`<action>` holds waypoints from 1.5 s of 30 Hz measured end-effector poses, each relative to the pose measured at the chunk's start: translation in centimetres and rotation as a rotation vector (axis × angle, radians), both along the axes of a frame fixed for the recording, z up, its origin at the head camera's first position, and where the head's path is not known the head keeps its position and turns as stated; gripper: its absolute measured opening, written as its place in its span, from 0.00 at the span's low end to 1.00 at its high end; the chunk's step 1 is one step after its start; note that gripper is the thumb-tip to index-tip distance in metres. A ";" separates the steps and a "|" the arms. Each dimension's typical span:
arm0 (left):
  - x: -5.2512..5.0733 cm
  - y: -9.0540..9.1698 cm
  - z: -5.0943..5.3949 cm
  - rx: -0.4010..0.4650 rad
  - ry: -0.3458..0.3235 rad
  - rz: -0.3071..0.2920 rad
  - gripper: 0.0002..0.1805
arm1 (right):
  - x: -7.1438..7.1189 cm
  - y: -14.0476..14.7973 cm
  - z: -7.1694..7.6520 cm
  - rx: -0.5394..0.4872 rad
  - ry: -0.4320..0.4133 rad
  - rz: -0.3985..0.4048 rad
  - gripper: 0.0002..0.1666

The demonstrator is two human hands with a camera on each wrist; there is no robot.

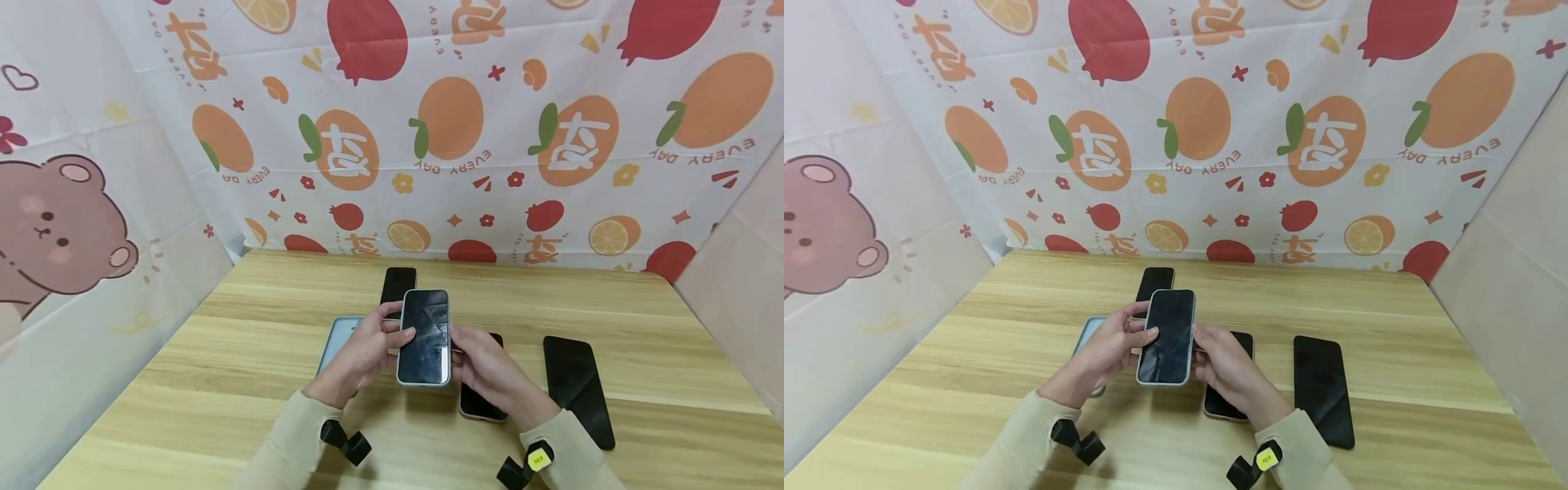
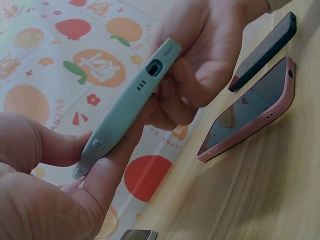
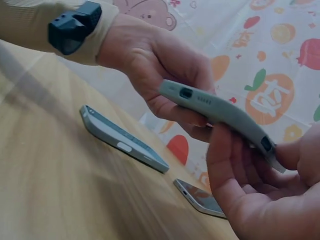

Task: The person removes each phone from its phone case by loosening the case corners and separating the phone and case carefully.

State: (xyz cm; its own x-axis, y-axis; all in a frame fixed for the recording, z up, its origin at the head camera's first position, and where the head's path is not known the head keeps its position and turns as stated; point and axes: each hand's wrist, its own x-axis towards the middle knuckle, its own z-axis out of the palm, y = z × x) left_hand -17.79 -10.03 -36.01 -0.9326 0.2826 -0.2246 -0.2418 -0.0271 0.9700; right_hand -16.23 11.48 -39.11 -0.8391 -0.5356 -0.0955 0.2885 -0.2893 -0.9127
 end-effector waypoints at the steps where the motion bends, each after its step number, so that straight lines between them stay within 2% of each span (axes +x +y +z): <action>1: 0.0 0.0 0.0 -0.005 -0.002 0.009 0.32 | 0.2 0.1 0.0 0.014 0.003 0.005 0.33; 7: -0.2 0.1 0.1 -0.021 0.007 0.021 0.32 | 1.2 0.7 0.3 0.077 -0.020 0.026 0.31; 12: -0.3 0.1 0.1 -0.015 0.017 0.033 0.32 | 1.7 1.1 0.6 0.063 -0.012 0.077 0.31; 20: -0.4 0.1 0.0 -0.009 0.021 0.049 0.33 | 2.2 1.0 1.0 0.061 0.020 0.080 0.35; 23: -0.4 0.0 -0.1 0.000 0.011 0.042 0.32 | 2.4 1.0 0.9 0.059 0.047 0.084 0.36; 27: -0.5 -0.2 -0.3 0.034 0.006 0.005 0.32 | 2.6 1.0 0.5 0.045 0.105 0.096 0.37; 32: -0.5 -0.4 -0.2 0.116 0.002 -0.057 0.31 | 2.7 1.0 0.0 -0.017 0.212 0.117 0.32; 36: -0.4 -0.6 0.1 0.148 0.003 -0.067 0.31 | 2.8 1.0 0.0 -0.072 0.253 0.142 0.30; 40: -0.2 -0.6 0.4 0.142 0.007 -0.061 0.33 | 2.7 1.0 0.2 -0.078 0.250 0.152 0.29; 45: -0.2 -0.5 0.1 0.075 0.003 -0.040 0.33 | 2.6 1.1 0.2 -0.005 0.203 0.134 0.30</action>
State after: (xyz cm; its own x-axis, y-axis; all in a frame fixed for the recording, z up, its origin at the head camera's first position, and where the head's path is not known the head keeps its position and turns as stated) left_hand -17.97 -10.49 -35.90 -0.9208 0.3355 -0.1988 -0.2413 -0.0898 0.9663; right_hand -13.62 12.57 -38.91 -0.7625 -0.6431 0.0707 0.1354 -0.2656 -0.9545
